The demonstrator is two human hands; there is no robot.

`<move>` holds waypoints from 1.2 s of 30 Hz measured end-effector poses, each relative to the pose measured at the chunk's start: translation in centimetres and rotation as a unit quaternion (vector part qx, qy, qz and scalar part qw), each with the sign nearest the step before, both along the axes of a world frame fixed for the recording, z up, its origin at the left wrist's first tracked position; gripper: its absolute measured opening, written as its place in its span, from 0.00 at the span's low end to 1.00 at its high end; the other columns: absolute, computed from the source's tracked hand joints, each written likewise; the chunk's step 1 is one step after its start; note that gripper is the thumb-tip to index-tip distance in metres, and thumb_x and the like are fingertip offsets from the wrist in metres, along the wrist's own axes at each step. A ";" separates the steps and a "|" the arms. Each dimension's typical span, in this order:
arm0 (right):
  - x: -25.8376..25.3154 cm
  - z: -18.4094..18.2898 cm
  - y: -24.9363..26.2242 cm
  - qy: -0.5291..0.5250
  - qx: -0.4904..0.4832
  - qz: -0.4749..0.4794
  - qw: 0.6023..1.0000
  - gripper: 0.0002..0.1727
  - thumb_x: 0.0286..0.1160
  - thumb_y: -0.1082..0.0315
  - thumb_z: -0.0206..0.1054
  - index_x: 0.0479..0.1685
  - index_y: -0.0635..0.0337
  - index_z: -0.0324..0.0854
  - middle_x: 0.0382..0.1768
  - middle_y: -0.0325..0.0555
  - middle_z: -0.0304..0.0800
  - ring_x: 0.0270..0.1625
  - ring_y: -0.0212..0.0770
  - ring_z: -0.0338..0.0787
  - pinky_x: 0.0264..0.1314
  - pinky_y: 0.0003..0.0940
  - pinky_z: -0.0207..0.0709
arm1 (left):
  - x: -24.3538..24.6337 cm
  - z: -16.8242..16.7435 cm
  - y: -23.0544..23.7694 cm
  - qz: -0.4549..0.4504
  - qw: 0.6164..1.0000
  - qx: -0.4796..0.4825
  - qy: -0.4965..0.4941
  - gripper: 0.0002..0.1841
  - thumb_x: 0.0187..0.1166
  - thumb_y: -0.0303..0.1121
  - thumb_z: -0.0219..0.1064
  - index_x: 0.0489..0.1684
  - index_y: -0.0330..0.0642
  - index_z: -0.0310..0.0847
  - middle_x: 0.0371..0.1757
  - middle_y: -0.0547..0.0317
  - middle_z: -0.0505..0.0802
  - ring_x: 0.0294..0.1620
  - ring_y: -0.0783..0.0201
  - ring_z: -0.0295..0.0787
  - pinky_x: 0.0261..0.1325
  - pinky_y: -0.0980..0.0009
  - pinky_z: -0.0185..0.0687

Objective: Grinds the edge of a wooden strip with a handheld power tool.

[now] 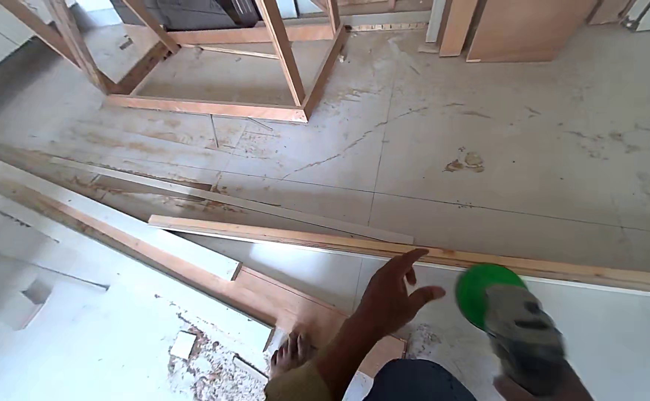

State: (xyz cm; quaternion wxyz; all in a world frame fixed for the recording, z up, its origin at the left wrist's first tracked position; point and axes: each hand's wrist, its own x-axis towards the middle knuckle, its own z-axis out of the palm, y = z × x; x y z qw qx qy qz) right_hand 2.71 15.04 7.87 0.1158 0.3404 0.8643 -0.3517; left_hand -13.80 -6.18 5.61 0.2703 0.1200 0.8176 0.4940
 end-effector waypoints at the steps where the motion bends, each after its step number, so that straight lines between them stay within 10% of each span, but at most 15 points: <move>1: -2.2 -0.4 -1.7 0.005 -0.001 0.043 0.999 0.42 0.54 0.56 0.82 0.72 0.69 0.76 0.45 0.64 0.93 0.48 0.65 0.93 0.50 0.72 0.82 | 0.6 0.1 -1.5 0.004 1.000 0.001 -0.011 0.38 0.77 0.57 0.71 0.88 0.57 0.68 0.47 0.57 0.88 0.33 0.65 0.82 0.41 0.65 0.83; 4: -8.7 -1.2 -8.6 0.012 0.003 0.153 0.988 0.36 0.53 0.58 0.80 0.68 0.61 0.81 0.35 0.57 0.93 0.39 0.63 0.94 0.38 0.69 0.82 | 1.2 -0.6 -5.5 0.042 0.998 -0.038 -0.007 0.47 0.74 0.63 0.71 0.95 0.57 0.55 0.54 0.55 0.88 0.36 0.65 0.84 0.45 0.63 0.85; 7: -14.5 -0.8 -15.3 -0.064 -0.028 0.255 0.965 0.34 0.61 0.55 0.79 0.69 0.60 0.78 0.43 0.57 0.93 0.48 0.60 0.94 0.49 0.64 0.84 | -0.1 -0.6 -10.2 0.116 0.986 -0.118 0.001 0.54 0.73 0.62 0.73 0.98 0.55 0.44 0.70 0.45 0.87 0.52 0.53 0.91 0.59 0.48 0.87; 15: -19.9 -1.0 -26.6 -0.103 -0.039 0.365 0.925 0.31 0.63 0.58 0.76 0.69 0.57 0.76 0.48 0.54 0.92 0.53 0.56 0.94 0.50 0.56 0.85 | -4.0 -0.6 -19.9 0.179 0.942 -0.278 0.050 0.50 0.77 0.66 0.66 0.95 0.50 0.49 0.71 0.37 0.85 0.68 0.39 0.86 0.70 0.35 0.77; 36: -17.6 -1.5 -19.2 -0.198 -0.004 0.294 0.935 0.30 0.64 0.57 0.74 0.69 0.53 0.75 0.49 0.50 0.92 0.54 0.52 0.93 0.52 0.51 0.84 | -3.1 -2.0 -11.6 0.071 0.961 -0.268 0.016 0.52 0.78 0.68 0.61 0.96 0.46 0.44 0.74 0.41 0.83 0.65 0.44 0.87 0.67 0.43 0.81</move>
